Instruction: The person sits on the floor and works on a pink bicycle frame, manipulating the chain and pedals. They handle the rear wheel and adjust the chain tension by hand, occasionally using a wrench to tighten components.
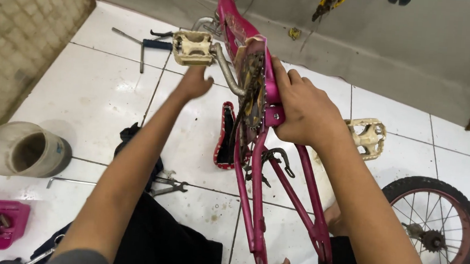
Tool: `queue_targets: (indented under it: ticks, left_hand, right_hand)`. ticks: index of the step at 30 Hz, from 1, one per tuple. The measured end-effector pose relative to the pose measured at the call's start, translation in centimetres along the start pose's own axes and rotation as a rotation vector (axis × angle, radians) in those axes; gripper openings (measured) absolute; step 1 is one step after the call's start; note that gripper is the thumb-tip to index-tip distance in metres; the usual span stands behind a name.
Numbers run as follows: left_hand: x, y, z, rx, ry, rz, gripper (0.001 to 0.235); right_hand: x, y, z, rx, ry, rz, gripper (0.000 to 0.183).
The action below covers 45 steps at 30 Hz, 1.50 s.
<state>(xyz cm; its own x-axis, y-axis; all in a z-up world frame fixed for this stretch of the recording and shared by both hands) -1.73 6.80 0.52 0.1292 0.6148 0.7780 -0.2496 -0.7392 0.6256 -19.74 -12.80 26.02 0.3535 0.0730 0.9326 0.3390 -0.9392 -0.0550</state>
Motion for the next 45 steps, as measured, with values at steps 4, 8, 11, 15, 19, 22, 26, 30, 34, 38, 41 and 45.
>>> queue_targets:
  ticks: [4,8,11,15,19,22,26,30,34,38,41,45]
  left_hand:
    - [1.1,12.2,-12.8,-0.086,-0.164,-0.739,0.068]
    - [-5.7,16.4,-18.0,-0.52,-0.246,-0.965,0.117]
    - [-7.2,17.5,-18.4,-0.444,-0.141,-1.153,0.127]
    - [-7.7,16.8,-17.8,-0.366,-0.095,-1.144,0.128]
    - [-6.0,19.7,-19.1,-0.254,0.058,-1.017,0.105]
    - [-5.1,21.3,-19.6,-0.125,0.168,-0.879,0.077]
    - [-6.0,22.4,-19.3,-0.002,0.198,-0.724,0.077]
    - [-7.5,22.2,-17.9,0.181,0.143,-0.597,0.073]
    - [-8.8,22.0,-18.0,0.298,0.099,-0.539,0.072]
    - [-9.4,21.9,-17.1,0.311,0.104,-0.541,0.072]
    - [-10.2,22.2,-16.4,0.31,0.122,-0.582,0.071]
    - [-12.5,22.3,-15.7,0.365,0.2,-0.657,0.068]
  right_hand:
    - [-0.1,0.0,0.1,0.013,0.005,0.011,0.113]
    - [-0.6,0.4,-0.2,0.019,0.054,-0.012,0.114]
    - [-1.0,1.0,0.2,0.03,0.06,-0.009,0.116]
    - [-1.6,0.7,-0.4,0.017,0.13,-0.109,0.115]
    - [-1.3,0.3,-3.9,0.05,0.204,-0.161,0.109]
    - [-2.5,1.9,-7.1,0.082,0.515,-0.264,0.082]
    - [-5.3,5.9,-12.9,-0.084,1.009,-0.348,0.037]
    - [-7.7,7.6,-14.0,-0.318,0.811,-0.144,0.054]
    - [-10.3,8.6,-12.7,-0.34,0.512,0.122,0.025]
    - [-10.9,11.4,-11.1,-0.241,0.418,0.366,0.024]
    - [-11.7,14.4,-9.8,-0.191,0.436,0.522,0.023]
    - [-10.7,15.7,-10.8,-0.138,0.436,0.559,0.022]
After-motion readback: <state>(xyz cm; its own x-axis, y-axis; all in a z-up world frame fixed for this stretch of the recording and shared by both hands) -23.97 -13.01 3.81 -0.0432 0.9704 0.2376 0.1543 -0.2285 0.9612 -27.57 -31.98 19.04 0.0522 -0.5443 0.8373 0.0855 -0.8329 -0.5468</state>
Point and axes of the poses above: each hand's wrist, its own z-axis towards the middle knuckle, its own x-axis out of the back of the hand, y = z × x, the point moved 8 cm from there along z, towards the middle knuckle, and after that the axes turned 10 degrees about -y, right-handed, at the moved point
